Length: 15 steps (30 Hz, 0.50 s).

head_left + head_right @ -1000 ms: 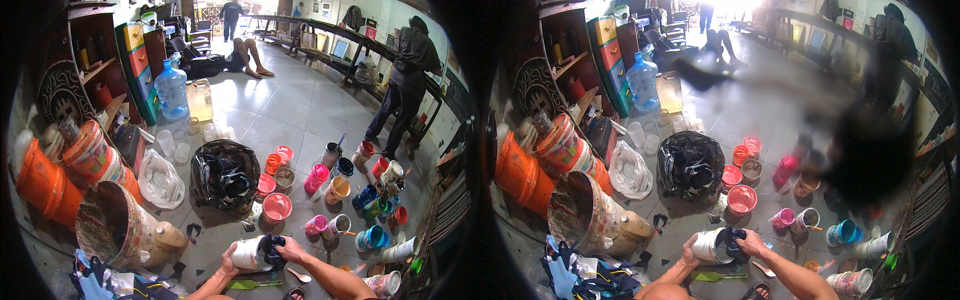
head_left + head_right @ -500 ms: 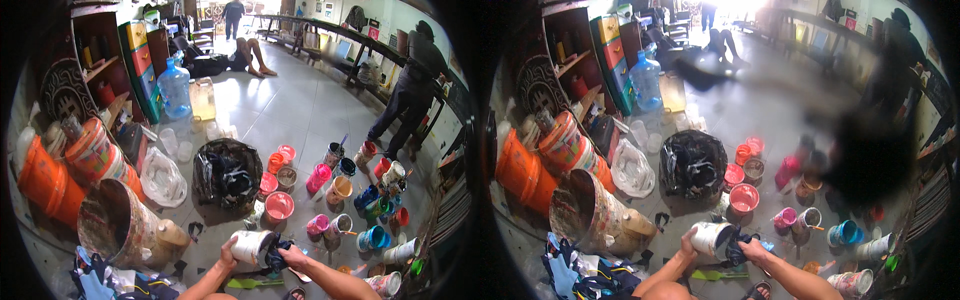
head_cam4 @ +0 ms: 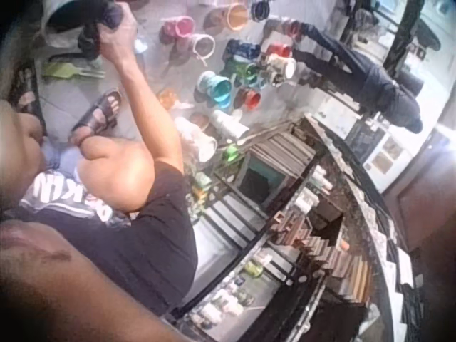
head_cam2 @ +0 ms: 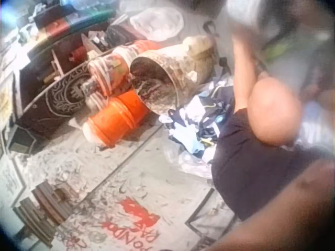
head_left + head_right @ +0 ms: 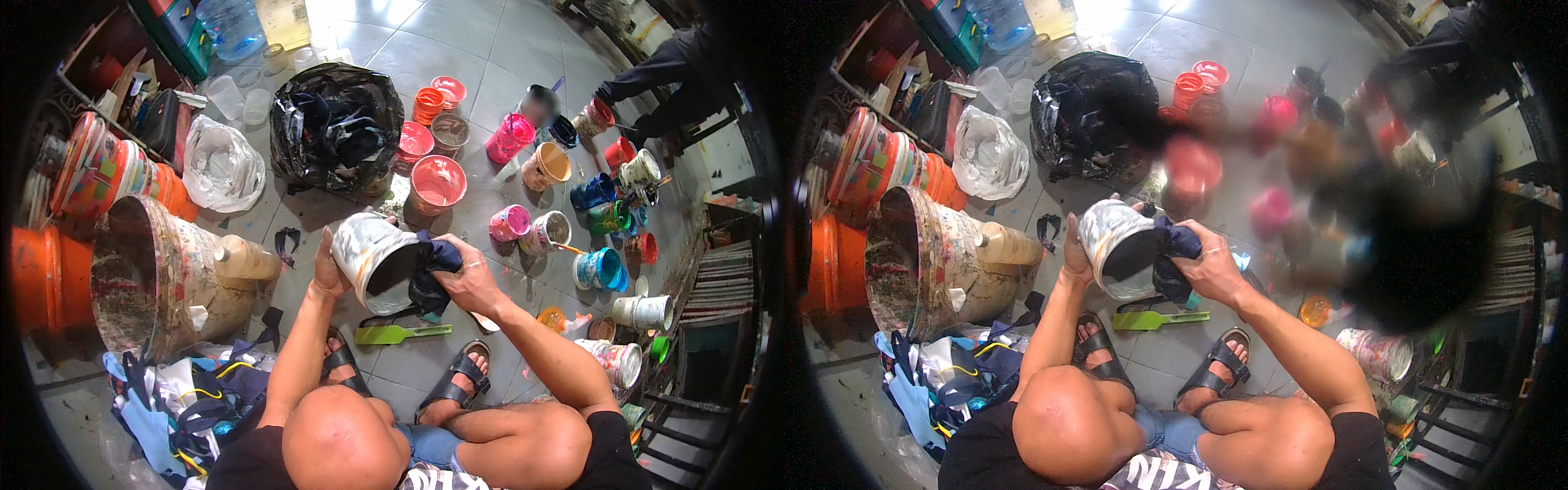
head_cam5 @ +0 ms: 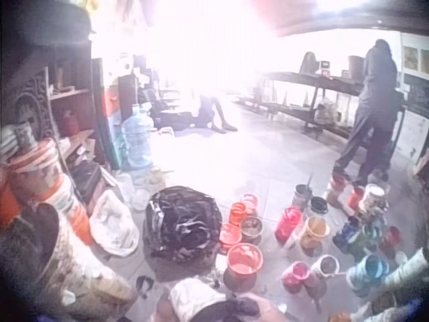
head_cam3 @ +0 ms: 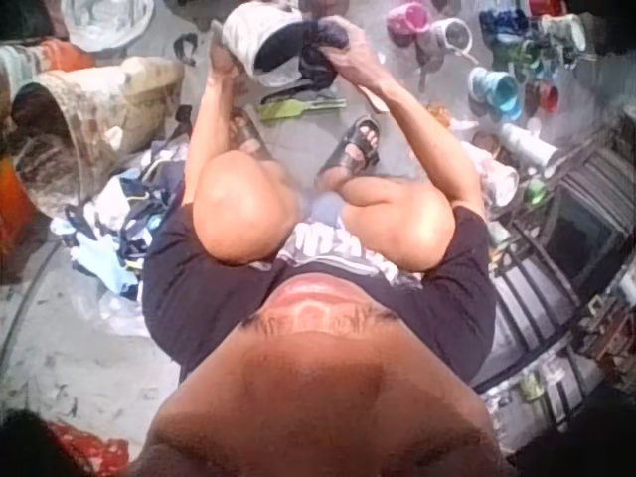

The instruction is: The person stirs grey paint in a small container using a spatula, wipes the tool with a cloth, sprays the container with liquid from a bottle, and wipes the exterior and rim of the container.

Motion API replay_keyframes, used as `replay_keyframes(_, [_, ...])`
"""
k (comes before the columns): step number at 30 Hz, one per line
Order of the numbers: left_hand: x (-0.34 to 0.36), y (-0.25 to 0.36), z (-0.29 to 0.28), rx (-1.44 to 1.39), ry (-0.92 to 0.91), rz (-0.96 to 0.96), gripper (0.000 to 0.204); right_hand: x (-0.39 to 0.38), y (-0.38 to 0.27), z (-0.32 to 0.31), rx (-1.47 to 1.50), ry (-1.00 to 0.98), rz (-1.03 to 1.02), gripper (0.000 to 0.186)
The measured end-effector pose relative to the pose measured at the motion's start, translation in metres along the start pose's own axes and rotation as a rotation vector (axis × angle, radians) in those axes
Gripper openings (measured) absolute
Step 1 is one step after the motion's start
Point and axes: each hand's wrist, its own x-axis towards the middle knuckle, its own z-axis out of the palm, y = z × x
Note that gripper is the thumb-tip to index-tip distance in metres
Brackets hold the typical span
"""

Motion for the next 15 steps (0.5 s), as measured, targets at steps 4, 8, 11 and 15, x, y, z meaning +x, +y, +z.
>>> replay_keyframes(4, [-0.015,0.009,-0.033,-0.129,-0.085,-0.318,0.105,0.011,-0.017,-0.006,-0.622,-0.115,-0.434,0.046])
replay_keyframes(8, [-0.018,-0.009,-0.038,-0.037,-0.016,-0.39,0.089,0.013,-0.005,0.005,-0.828,-0.114,-0.608,0.049])
replay_keyframes(11, [-0.017,-0.025,-0.025,0.01,0.13,-0.323,0.068,0.014,-0.013,0.004,-0.791,-0.107,-0.498,0.05])
replay_keyframes(15, [-0.016,-0.047,-0.008,-0.105,0.203,-0.219,0.059,0.023,-0.015,0.0,-0.724,0.042,-0.355,0.045])
